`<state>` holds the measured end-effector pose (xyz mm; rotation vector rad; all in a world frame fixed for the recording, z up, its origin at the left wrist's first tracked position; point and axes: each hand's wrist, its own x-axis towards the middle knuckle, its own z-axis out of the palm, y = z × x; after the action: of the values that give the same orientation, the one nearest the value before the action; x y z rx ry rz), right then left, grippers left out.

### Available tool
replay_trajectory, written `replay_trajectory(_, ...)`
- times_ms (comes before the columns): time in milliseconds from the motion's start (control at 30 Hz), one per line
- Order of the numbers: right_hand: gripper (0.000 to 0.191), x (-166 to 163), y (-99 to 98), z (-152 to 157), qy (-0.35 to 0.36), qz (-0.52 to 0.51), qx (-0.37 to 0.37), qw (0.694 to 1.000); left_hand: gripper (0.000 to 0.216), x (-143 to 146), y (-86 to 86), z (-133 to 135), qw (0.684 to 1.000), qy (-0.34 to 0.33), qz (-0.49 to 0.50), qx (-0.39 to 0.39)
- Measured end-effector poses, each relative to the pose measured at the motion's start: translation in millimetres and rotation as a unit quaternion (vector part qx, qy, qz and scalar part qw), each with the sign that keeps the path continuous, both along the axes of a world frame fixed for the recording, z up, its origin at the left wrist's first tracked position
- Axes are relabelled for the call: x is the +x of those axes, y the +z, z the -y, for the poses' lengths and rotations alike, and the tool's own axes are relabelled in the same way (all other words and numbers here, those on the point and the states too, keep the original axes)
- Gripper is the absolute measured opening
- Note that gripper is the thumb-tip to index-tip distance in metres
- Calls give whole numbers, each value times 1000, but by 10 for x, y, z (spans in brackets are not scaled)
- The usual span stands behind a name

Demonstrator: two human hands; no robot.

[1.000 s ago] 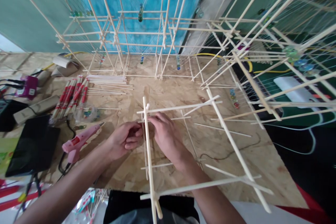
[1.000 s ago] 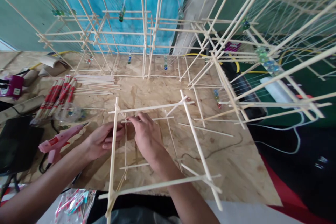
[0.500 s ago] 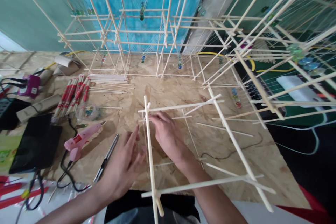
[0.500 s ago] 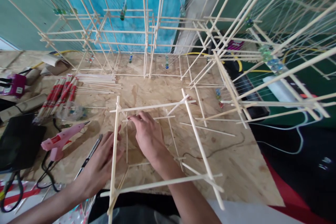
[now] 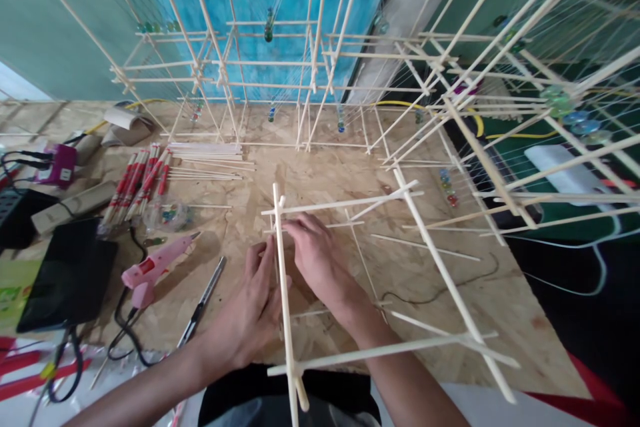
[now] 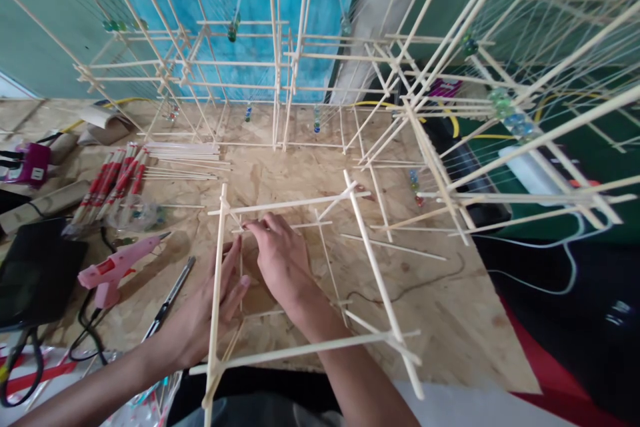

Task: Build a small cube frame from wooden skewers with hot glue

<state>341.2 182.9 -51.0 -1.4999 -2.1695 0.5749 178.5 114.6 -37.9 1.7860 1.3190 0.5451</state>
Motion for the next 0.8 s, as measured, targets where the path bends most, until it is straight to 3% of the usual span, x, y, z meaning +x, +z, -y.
replay_trajectory(567, 48, 7, 2, -2, 6, 6, -2, 1000, 65, 59, -12, -20, 998, 38, 53, 15)
replay_trajectory(800, 49, 3, 22, -4, 3, 11, -6, 1000, 64, 24, -133, 18, 995, 71, 65, 24)
